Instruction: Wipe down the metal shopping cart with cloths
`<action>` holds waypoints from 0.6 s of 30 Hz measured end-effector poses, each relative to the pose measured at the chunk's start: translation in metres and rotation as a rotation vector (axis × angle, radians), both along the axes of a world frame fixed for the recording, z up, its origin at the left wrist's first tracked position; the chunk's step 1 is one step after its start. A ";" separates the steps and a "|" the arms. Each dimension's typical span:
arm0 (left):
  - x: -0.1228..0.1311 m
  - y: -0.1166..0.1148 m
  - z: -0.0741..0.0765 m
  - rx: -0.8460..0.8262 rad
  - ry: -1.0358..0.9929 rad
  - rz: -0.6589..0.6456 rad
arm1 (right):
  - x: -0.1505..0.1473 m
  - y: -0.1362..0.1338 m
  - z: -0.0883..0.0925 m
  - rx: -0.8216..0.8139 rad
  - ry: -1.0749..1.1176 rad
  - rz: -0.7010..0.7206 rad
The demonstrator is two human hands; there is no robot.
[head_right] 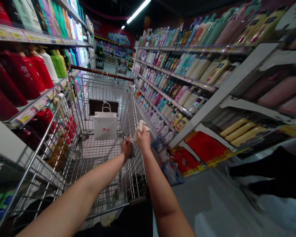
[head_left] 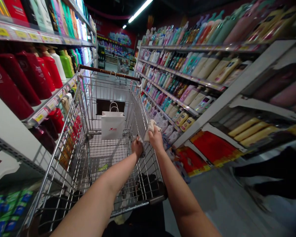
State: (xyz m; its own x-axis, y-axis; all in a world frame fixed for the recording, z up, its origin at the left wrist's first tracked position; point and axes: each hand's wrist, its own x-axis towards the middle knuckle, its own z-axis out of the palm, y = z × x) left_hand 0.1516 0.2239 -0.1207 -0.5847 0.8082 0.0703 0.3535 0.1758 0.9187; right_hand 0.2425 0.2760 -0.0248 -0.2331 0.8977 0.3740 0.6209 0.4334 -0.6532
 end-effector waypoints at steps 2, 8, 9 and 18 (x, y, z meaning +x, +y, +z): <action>-0.007 0.018 0.027 0.159 -0.058 0.013 | 0.000 -0.001 0.001 -0.004 -0.007 0.025; -0.029 0.054 0.089 0.413 -0.139 -0.025 | -0.001 -0.001 0.006 -0.053 0.032 0.080; -0.030 0.056 0.090 0.396 -0.164 -0.020 | -0.001 0.000 0.005 -0.048 0.037 0.077; -0.024 0.071 0.060 0.338 -0.284 0.031 | -0.001 0.006 0.000 -0.032 0.075 0.094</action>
